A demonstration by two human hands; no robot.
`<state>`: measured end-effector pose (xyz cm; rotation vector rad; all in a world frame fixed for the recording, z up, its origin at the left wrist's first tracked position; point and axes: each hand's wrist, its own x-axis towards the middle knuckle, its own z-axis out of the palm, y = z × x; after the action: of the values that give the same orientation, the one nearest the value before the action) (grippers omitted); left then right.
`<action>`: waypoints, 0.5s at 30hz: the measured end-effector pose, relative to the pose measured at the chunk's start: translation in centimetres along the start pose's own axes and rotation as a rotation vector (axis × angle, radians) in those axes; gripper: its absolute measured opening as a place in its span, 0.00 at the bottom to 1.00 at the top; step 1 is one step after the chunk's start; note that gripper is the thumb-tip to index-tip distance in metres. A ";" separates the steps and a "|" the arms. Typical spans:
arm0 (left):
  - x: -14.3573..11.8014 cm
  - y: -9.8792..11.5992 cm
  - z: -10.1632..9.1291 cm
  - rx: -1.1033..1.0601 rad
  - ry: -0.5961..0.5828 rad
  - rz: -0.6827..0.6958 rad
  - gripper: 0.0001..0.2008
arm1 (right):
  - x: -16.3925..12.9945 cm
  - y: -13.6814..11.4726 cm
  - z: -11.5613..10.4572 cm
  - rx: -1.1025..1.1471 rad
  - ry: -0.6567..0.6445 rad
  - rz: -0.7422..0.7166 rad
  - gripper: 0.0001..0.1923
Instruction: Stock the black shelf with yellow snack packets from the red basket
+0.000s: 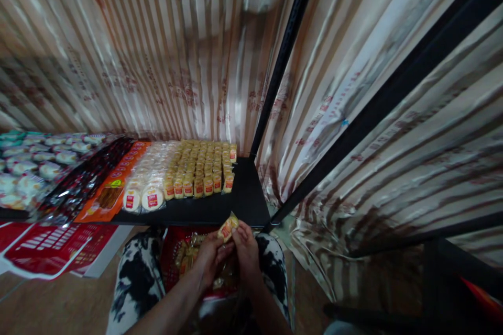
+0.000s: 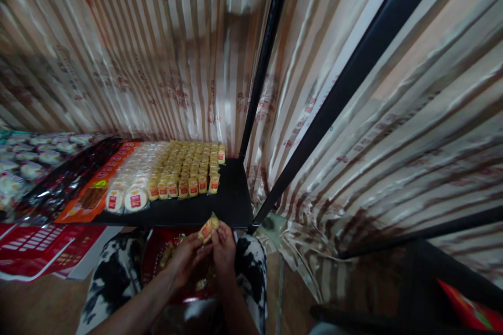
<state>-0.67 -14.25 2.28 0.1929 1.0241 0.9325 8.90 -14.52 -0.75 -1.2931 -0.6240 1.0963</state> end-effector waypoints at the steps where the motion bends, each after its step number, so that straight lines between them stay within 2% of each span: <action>1: 0.1 0.0 0.4 0.005 0.000 -0.003 0.08 | 0.2 -0.2 0.0 0.005 -0.012 -0.007 0.21; 8: 2.0 0.7 3.8 0.191 0.037 0.047 0.07 | 3.4 -1.9 -0.4 -0.051 -0.002 -0.118 0.29; 12: 3.2 2.1 5.9 0.317 0.103 0.105 0.11 | 5.9 -3.1 -0.4 -0.088 0.052 -0.203 0.27; 15: 4.0 3.2 7.5 0.403 0.133 0.216 0.17 | 7.8 -4.0 -0.3 -0.085 0.068 -0.248 0.23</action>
<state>4.19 -7.31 5.49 0.5939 1.3284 0.9330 13.40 -7.34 1.41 -1.2814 -0.7644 0.8266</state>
